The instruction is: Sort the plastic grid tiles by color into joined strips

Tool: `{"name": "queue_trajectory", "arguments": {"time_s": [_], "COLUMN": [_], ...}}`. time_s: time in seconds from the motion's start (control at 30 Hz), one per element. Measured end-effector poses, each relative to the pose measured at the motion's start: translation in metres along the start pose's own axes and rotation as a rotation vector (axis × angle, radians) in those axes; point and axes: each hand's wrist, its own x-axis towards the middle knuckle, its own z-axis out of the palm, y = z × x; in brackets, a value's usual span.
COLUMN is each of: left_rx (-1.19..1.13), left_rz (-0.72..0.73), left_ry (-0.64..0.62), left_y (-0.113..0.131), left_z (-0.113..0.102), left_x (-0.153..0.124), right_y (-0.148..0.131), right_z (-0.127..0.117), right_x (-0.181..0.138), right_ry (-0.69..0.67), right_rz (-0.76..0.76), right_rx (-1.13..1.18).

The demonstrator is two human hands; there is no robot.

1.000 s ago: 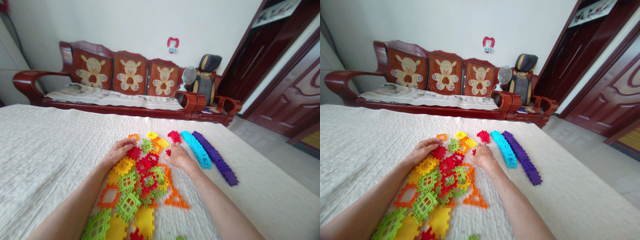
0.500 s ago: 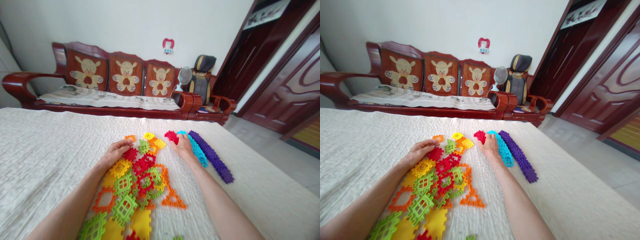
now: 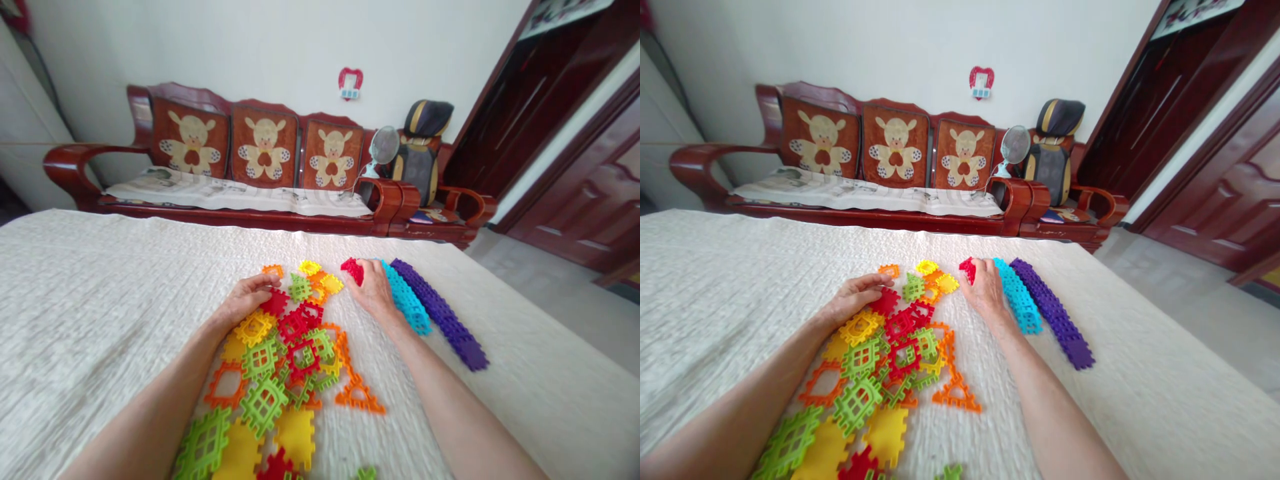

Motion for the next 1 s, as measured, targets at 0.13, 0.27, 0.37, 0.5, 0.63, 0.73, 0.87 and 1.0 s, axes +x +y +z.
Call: {"name": "queue_trajectory", "arguments": {"time_s": [0.13,0.27,0.37,0.5,0.63,0.73,0.87,1.0], "left_rx": [-0.063,-0.153,-0.156,-0.160,-0.164,-0.148,-0.168,-0.149], "left_rz": [0.008,0.002,0.019,0.047,0.047,0.046,0.026,0.048], "left_ry": [0.027,0.047,0.025,-0.011,-0.033,-0.054,-0.056,0.054], "left_y": [0.002,0.001,0.002,0.003,0.004,0.005,0.007,0.006], "left_z": [0.001,0.000,0.002,0.006,0.008,0.011,0.013,0.008], "left_x": [0.001,0.004,0.005,0.006,0.006,0.004,0.002,0.004], "right_y": [-0.025,-0.058,-0.080,-0.096,-0.102,-0.106,-0.108,-0.089], "right_z": [0.002,0.004,0.003,0.003,0.008,0.013,0.012,-0.005], "right_x": [-0.004,-0.013,-0.020,-0.026,-0.027,-0.029,-0.029,-0.014], "right_ry": [-0.070,-0.177,-0.237,-0.285,-0.284,-0.284,-0.279,-0.145], "right_rz": [-0.141,-0.233,-0.222,-0.159,-0.071,-0.003,0.017,0.017], "right_rx": [0.178,0.364,0.466,0.508,0.540,0.575,0.659,0.555]}}
